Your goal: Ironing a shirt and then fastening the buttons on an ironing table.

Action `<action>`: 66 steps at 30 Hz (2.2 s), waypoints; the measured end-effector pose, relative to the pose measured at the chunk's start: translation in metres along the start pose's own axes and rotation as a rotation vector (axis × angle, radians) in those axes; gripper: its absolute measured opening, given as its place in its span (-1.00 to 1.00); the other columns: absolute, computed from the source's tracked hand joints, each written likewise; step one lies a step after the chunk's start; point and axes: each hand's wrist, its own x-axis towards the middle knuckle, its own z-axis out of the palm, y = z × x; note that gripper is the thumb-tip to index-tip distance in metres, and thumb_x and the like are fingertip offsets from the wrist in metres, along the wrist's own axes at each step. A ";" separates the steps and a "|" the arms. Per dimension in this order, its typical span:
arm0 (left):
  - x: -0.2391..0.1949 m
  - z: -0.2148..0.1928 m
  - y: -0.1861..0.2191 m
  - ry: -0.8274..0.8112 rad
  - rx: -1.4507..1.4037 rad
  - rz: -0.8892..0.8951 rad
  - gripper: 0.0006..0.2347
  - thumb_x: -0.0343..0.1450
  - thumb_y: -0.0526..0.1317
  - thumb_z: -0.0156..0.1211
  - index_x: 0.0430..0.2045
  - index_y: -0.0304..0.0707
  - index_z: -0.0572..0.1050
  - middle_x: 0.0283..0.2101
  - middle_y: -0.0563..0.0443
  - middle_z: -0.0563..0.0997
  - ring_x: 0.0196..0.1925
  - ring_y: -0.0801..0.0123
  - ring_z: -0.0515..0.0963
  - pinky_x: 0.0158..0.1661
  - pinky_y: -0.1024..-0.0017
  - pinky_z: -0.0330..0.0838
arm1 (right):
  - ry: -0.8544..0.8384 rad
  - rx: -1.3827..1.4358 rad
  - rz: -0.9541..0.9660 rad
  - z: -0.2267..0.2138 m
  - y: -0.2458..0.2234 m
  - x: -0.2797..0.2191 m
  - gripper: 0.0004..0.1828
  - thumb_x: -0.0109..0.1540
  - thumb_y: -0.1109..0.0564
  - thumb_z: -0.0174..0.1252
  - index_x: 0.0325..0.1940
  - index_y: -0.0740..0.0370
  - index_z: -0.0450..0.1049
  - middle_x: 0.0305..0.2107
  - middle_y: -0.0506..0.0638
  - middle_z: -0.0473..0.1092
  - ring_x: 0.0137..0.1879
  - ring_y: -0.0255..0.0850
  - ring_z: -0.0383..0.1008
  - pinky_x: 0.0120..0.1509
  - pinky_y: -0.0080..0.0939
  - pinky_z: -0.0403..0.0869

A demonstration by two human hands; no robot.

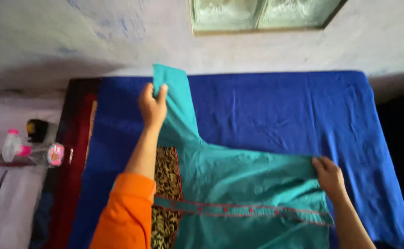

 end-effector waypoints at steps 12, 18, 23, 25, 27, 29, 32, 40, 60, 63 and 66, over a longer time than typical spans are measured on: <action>-0.041 -0.021 -0.049 -0.719 0.305 -0.630 -0.31 0.28 0.27 0.35 -0.11 -0.58 0.57 -0.03 -0.50 0.63 0.16 -0.30 0.56 0.09 -0.13 0.44 | -0.167 0.037 0.138 -0.010 -0.002 0.028 -0.71 0.31 0.00 0.26 -0.18 0.30 0.67 -0.42 0.17 0.55 -0.17 -0.08 0.48 0.00 0.05 0.44; -0.021 -0.024 -0.071 -0.538 0.027 -0.279 -0.72 0.51 -0.07 0.19 -0.21 -0.37 0.60 -0.27 -0.35 0.63 -0.10 -0.20 0.63 -0.14 -0.02 0.43 | -0.164 0.244 0.095 -0.006 0.008 0.039 -0.82 0.34 0.14 0.21 -0.03 0.24 0.61 -0.35 -0.02 0.49 -0.20 -0.19 0.44 -0.05 -0.17 0.40; 0.008 -0.030 -0.044 -0.404 -0.256 -0.292 -0.77 0.54 -0.18 0.07 -0.07 -0.36 0.54 -0.37 0.14 0.53 -0.39 0.53 0.37 -0.34 0.51 0.31 | -0.157 0.094 -0.029 -0.002 -0.025 0.040 -0.78 0.41 0.18 0.11 0.00 0.41 0.55 -0.41 -0.01 0.41 -0.34 -0.26 0.27 -0.24 -0.28 0.27; 0.008 -0.033 -0.035 -0.533 -0.173 -0.619 -0.45 0.40 0.13 0.00 0.06 -0.42 0.48 -0.15 -0.10 0.56 -0.20 0.29 0.50 -0.29 0.38 0.42 | -0.188 0.049 0.009 0.002 -0.019 0.043 -0.76 0.40 0.16 0.11 -0.06 0.44 0.56 -0.45 0.03 0.40 -0.37 -0.22 0.27 -0.27 -0.22 0.28; 0.010 -0.031 -0.025 -0.661 -0.086 -0.947 -0.12 0.27 0.45 -0.07 0.18 -0.48 0.42 0.06 -0.34 0.58 -0.01 0.05 0.64 -0.24 0.25 0.53 | -0.214 0.004 0.050 0.002 -0.020 0.041 -0.73 0.39 0.15 0.12 -0.11 0.47 0.56 -0.49 0.08 0.39 -0.40 -0.18 0.27 -0.30 -0.17 0.29; 0.012 -0.027 -0.015 -0.781 -0.072 -0.831 -0.46 0.34 0.08 0.27 0.05 -0.42 0.55 0.01 -0.17 0.67 0.01 0.19 0.67 0.03 0.36 0.50 | -0.202 0.039 0.103 0.000 -0.028 0.033 -0.71 0.39 0.13 0.12 -0.06 0.47 0.58 -0.48 0.07 0.39 -0.39 -0.20 0.26 -0.28 -0.20 0.28; 0.025 -0.004 -0.034 -0.566 -0.580 -0.464 -0.83 0.39 -0.37 0.17 -0.17 -0.31 0.59 -0.19 0.14 0.62 -0.18 0.55 0.50 -0.06 0.65 0.35 | -0.199 0.114 0.110 0.000 -0.015 0.034 -0.72 0.38 0.15 0.15 -0.01 0.48 0.55 -0.42 0.02 0.39 -0.34 -0.25 0.27 -0.26 -0.28 0.27; -0.057 -0.015 -0.025 -0.650 0.041 0.121 -0.82 0.30 -0.44 0.14 -0.30 -0.23 0.62 0.07 -0.11 0.58 0.05 -0.06 0.50 0.03 0.14 0.40 | -0.208 0.155 0.130 0.006 -0.004 0.033 -0.72 0.39 0.17 0.12 0.05 0.45 0.56 -0.41 0.04 0.43 -0.36 -0.24 0.29 -0.27 -0.28 0.30; -0.085 -0.029 -0.114 -0.541 0.531 -0.422 -0.71 0.49 0.23 0.16 -0.26 0.16 0.63 -0.27 -0.01 0.69 -0.08 -0.03 0.68 -0.14 0.02 0.56 | -0.048 -0.105 0.017 0.021 0.001 0.069 -0.63 0.31 -0.20 0.32 -0.07 0.13 0.65 -0.32 0.09 0.57 -0.09 0.02 0.58 -0.03 0.01 0.47; -0.088 -0.022 -0.129 -0.551 0.581 -0.482 -0.68 0.50 0.27 0.04 -0.21 0.23 0.63 -0.23 0.00 0.69 -0.05 -0.07 0.67 -0.10 -0.02 0.56 | -0.081 -0.266 -0.020 0.020 -0.009 0.075 -0.62 0.31 -0.22 0.28 -0.07 0.11 0.65 -0.25 0.14 0.57 0.00 0.22 0.55 0.04 0.19 0.47; -0.098 -0.017 -0.074 -0.344 0.586 -0.425 -0.81 0.54 0.06 0.14 -0.09 0.15 0.59 -0.17 -0.02 0.69 -0.09 -0.15 0.67 -0.08 -0.12 0.51 | -0.029 -0.145 0.013 0.019 -0.006 0.071 -0.60 0.32 -0.29 0.25 0.00 -0.01 0.65 -0.21 0.02 0.59 0.03 0.08 0.57 0.09 0.09 0.47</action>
